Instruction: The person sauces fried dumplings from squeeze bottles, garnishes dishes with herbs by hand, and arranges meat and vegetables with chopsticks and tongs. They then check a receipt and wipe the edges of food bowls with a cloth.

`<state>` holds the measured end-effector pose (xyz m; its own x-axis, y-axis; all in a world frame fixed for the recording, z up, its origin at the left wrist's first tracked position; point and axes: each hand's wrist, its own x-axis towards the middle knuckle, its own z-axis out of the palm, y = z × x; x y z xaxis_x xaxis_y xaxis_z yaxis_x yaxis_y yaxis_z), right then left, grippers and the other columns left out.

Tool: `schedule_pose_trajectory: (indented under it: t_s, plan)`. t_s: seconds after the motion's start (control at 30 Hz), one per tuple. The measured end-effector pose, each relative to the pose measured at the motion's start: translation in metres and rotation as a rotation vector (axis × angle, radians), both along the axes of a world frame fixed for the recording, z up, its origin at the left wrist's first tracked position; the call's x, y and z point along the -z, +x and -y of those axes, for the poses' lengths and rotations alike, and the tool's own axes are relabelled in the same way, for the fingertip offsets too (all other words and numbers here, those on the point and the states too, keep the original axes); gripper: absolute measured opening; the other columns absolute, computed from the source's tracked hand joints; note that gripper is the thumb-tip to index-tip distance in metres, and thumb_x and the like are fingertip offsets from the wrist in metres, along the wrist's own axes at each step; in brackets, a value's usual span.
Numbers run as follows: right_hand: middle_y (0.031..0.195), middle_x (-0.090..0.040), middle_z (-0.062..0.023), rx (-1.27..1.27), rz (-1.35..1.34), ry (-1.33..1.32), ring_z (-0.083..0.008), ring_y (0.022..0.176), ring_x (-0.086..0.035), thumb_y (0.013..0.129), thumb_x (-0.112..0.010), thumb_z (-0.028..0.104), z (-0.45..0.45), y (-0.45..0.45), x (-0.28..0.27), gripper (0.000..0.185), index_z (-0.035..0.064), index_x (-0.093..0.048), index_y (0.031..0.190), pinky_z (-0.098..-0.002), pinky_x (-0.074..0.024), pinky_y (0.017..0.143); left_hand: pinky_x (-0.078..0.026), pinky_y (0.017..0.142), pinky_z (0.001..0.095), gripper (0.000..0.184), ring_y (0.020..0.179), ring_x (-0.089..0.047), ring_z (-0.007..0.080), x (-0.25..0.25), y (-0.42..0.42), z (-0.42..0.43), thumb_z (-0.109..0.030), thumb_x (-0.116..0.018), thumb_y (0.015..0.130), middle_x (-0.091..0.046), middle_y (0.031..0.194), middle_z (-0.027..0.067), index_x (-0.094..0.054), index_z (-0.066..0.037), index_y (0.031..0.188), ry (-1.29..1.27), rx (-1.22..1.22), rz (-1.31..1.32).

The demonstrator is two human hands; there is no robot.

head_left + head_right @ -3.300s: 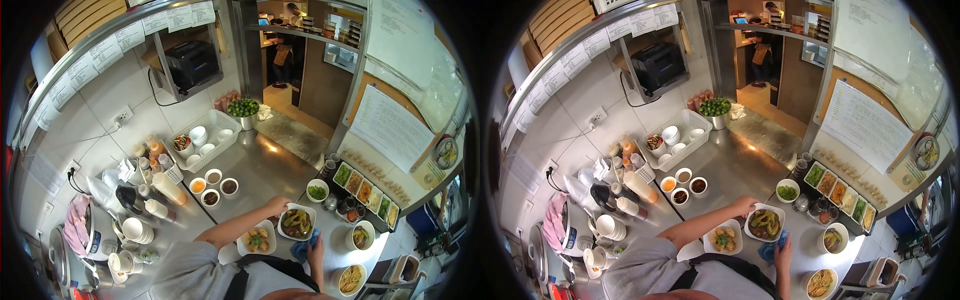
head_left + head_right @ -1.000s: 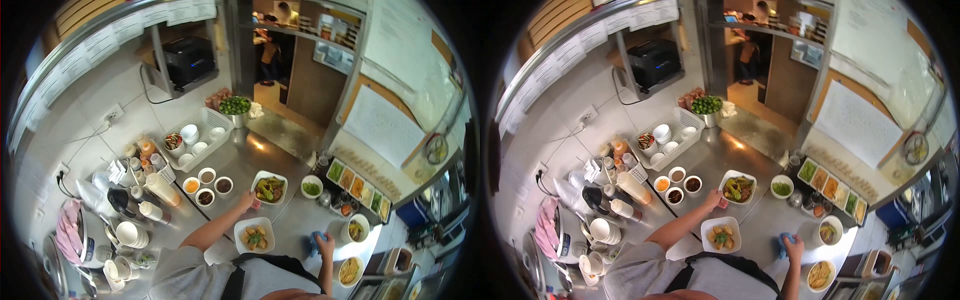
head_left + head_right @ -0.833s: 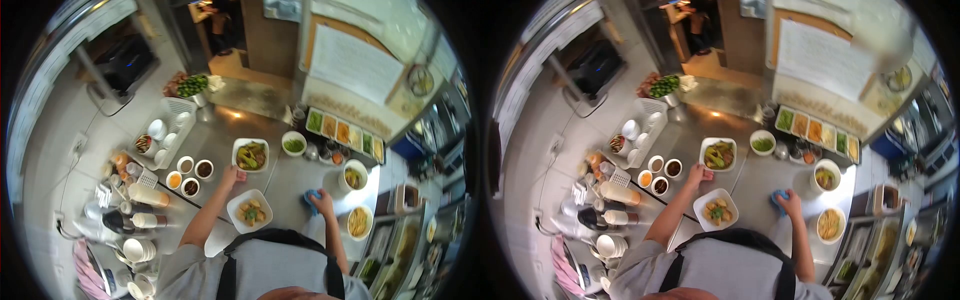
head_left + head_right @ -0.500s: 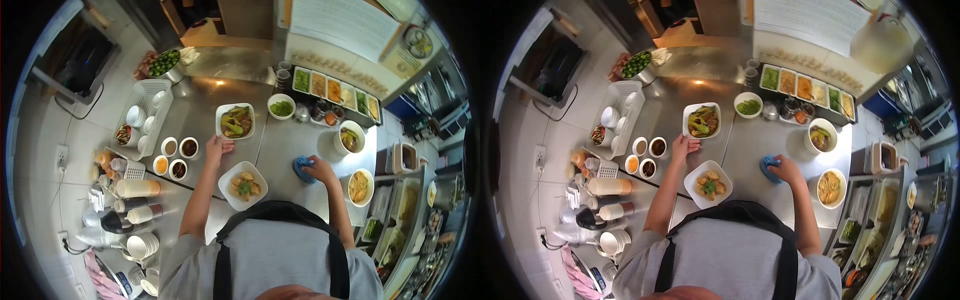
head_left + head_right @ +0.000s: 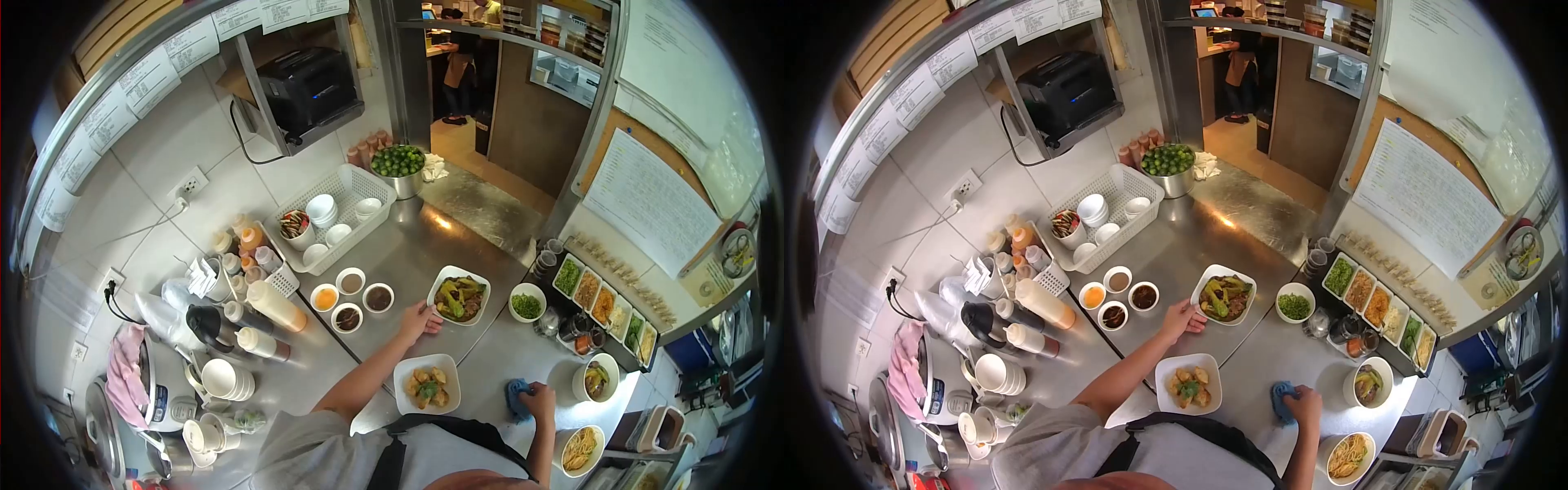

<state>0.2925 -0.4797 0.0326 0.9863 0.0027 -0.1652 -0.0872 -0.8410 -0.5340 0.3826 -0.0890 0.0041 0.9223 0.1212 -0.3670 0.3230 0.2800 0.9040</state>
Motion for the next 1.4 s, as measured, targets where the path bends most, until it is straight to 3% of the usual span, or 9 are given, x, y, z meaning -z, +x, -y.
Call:
schedule_pose_trajectory:
  t_s: [0.33,0.5,0.57,0.67,0.87,1.07,1.2,1.3,1.4]
  plan:
    - [0.077,-0.064,-0.0237,0.179,0.081,-0.081,-0.0406,0.074,-0.064,0.078,-0.057,0.027,-0.011,-0.010,0.021,0.029,0.0023,-0.067,0.091,-0.0496,-0.0494,0.069,-0.057,0.054,0.0291,0.039,0.059,-0.066,0.0187,-0.001,0.002,-0.001,-0.021,-0.050,0.097,-0.069,0.083,0.0162,-0.046,-0.003,0.131,0.022,-0.004,0.009]
    - [0.082,-0.063,-0.0266,0.078,0.080,0.034,-0.0437,0.078,-0.061,0.083,-0.053,0.030,-0.006,-0.005,0.028,0.033,-0.0001,-0.064,0.092,-0.0498,-0.0477,0.069,-0.057,0.055,0.0291,0.034,0.061,-0.067,0.0193,-0.006,-0.001,-0.001,-0.021,-0.050,0.097,-0.069,0.085,0.0174,-0.050,0.001,0.124,0.039,-0.013,0.011]
    - [0.087,-0.063,-0.0251,-0.068,-0.040,0.020,-0.0422,0.080,-0.061,0.083,-0.053,0.032,-0.002,0.004,0.015,0.033,0.0038,-0.064,0.096,-0.0500,-0.0470,0.069,-0.057,0.055,0.0286,0.031,0.061,-0.067,0.0191,0.001,-0.003,-0.003,-0.021,-0.049,0.097,-0.069,0.085,0.0179,-0.052,0.002,0.118,0.044,0.021,0.033]
    - [0.090,-0.069,-0.0142,-0.161,-0.170,-0.118,-0.0329,0.088,-0.065,0.080,-0.063,0.027,-0.003,0.024,-0.044,0.031,0.0122,-0.065,0.107,-0.0431,-0.0509,0.079,-0.057,0.057,0.0277,0.027,0.063,-0.067,0.0192,-0.004,0.001,0.000,-0.021,-0.049,0.098,-0.069,0.085,0.0173,-0.053,0.001,0.113,0.081,0.024,0.014]
    - [0.081,-0.069,-0.0140,-0.078,0.440,0.096,-0.0320,0.075,-0.067,0.083,-0.064,0.025,-0.002,0.147,-0.134,0.023,0.0124,-0.070,0.101,-0.0406,-0.0529,0.069,-0.057,0.059,0.0277,0.029,0.067,-0.068,0.0191,-0.001,0.008,-0.001,-0.024,-0.053,0.097,-0.068,0.084,0.0159,-0.054,0.000,0.114,0.030,0.038,0.015]
    - [0.094,-0.067,-0.0143,0.075,0.817,-0.431,-0.0337,0.088,-0.064,0.086,-0.057,0.019,0.039,0.300,-0.139,0.024,0.0136,-0.067,0.106,-0.0448,-0.0521,0.078,-0.057,0.061,0.0274,0.030,0.069,-0.068,0.0188,0.003,0.029,0.006,-0.023,-0.052,0.097,-0.069,0.085,0.0158,-0.053,-0.001,0.118,0.008,0.024,0.005]
    - [0.092,-0.067,-0.0150,-0.056,0.564,-0.420,-0.0334,0.088,-0.062,0.082,-0.061,0.017,0.060,0.328,-0.146,0.019,0.0101,-0.070,0.097,-0.0437,-0.0503,0.079,-0.057,0.057,0.0280,0.031,0.068,-0.069,0.0215,0.001,0.041,0.006,-0.022,-0.053,0.096,-0.068,0.082,0.0187,-0.051,0.005,0.112,-0.009,-0.022,0.015]
    - [0.090,-0.066,-0.0171,-0.050,0.452,-0.357,-0.0346,0.088,-0.061,0.082,-0.061,0.018,0.067,0.338,-0.150,0.017,0.0066,-0.070,0.092,-0.0443,-0.0491,0.078,-0.057,0.058,0.0273,0.031,0.067,-0.069,0.0202,-0.003,0.048,0.005,-0.022,-0.053,0.096,-0.068,0.083,0.0167,-0.052,0.002,0.116,0.008,-0.015,0.006]
    - [0.088,-0.067,-0.0174,-0.092,0.738,-0.472,-0.0353,0.085,-0.061,0.084,-0.060,0.020,0.080,0.340,-0.139,0.019,0.0048,-0.069,0.091,-0.0450,-0.0486,0.077,-0.056,0.058,0.0268,0.034,0.067,-0.069,0.0205,-0.005,0.053,0.006,-0.022,-0.053,0.096,-0.068,0.082,0.0171,-0.050,0.004,0.118,0.022,0.000,0.003]
